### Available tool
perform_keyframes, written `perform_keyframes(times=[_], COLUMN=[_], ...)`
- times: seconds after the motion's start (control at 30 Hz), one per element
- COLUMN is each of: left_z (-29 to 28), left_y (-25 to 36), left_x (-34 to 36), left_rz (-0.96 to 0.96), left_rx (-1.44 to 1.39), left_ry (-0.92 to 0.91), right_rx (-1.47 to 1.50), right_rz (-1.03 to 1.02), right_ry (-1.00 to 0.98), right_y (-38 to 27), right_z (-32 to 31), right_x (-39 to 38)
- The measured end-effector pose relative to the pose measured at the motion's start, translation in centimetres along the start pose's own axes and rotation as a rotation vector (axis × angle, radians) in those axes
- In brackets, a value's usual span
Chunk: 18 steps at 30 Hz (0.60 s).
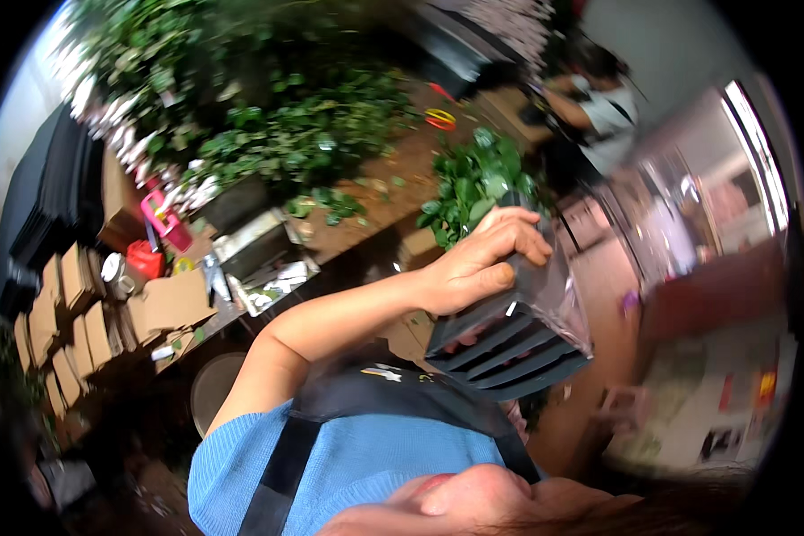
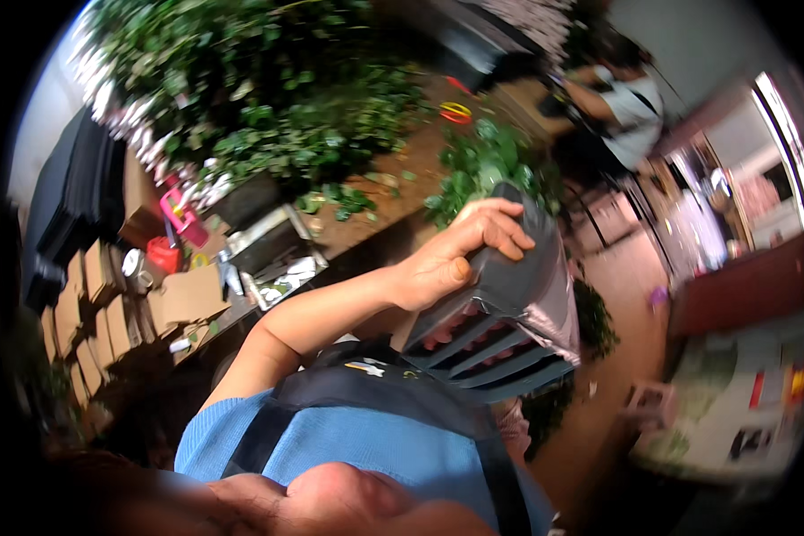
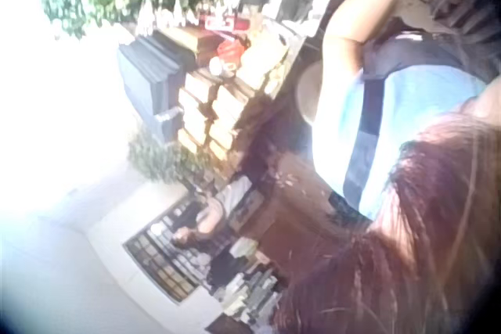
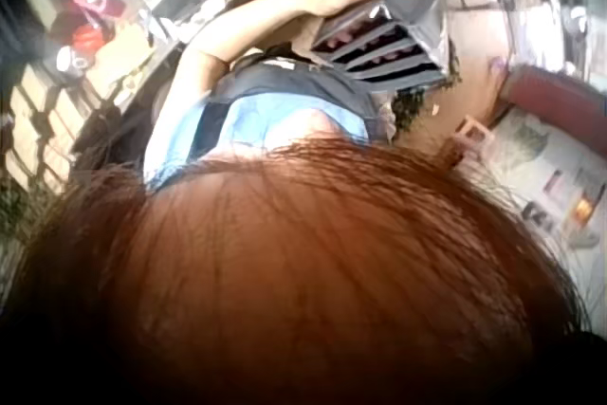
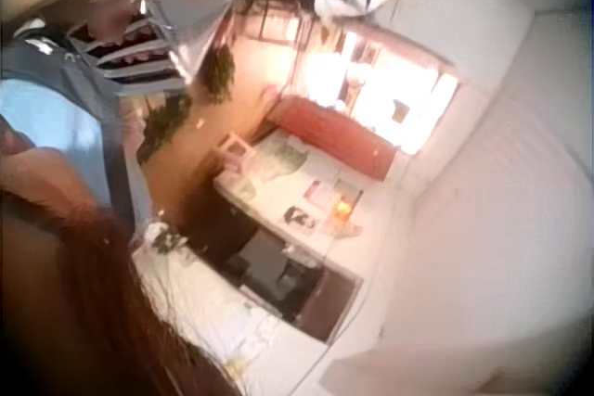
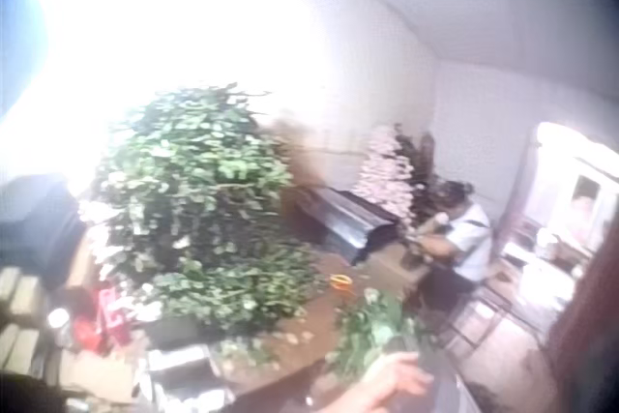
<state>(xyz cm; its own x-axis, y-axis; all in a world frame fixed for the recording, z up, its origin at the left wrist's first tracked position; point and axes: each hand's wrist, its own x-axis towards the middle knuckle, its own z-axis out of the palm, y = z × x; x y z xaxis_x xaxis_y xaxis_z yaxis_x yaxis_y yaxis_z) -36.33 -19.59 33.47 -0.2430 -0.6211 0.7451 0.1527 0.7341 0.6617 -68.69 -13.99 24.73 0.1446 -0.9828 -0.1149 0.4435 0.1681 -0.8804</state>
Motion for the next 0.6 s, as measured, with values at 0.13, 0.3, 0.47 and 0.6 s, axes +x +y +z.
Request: perform_keyframes(times=[0.13,0.3,0.47,0.6], left_z=[8.2,16.1,22.9,26.2], left_y=[0.3,-2.5,-7.0,-9.4], left_x=[4.5,6.5,6.9,4.2], left_rz=[0.239,0.219,-0.176,-0.771], left_rx=[0.010,-0.309,-0.861,-1.293], left_ry=[-0.094,-0.036,-0.022,-0.049], right_rx=[0.121,0.238,0.293,0.348], right_rz=[-0.103,-0.204,-0.262,-0.276], right_ry=[0.042,0.064,0.092,0.130], right_y=[-2.8,-6.4,-8.3,-7.6], right_z=[-4.0,-5.0,-4.7,-3.8], right_x=[-4.5,-7.3,-8.8,-9.5])
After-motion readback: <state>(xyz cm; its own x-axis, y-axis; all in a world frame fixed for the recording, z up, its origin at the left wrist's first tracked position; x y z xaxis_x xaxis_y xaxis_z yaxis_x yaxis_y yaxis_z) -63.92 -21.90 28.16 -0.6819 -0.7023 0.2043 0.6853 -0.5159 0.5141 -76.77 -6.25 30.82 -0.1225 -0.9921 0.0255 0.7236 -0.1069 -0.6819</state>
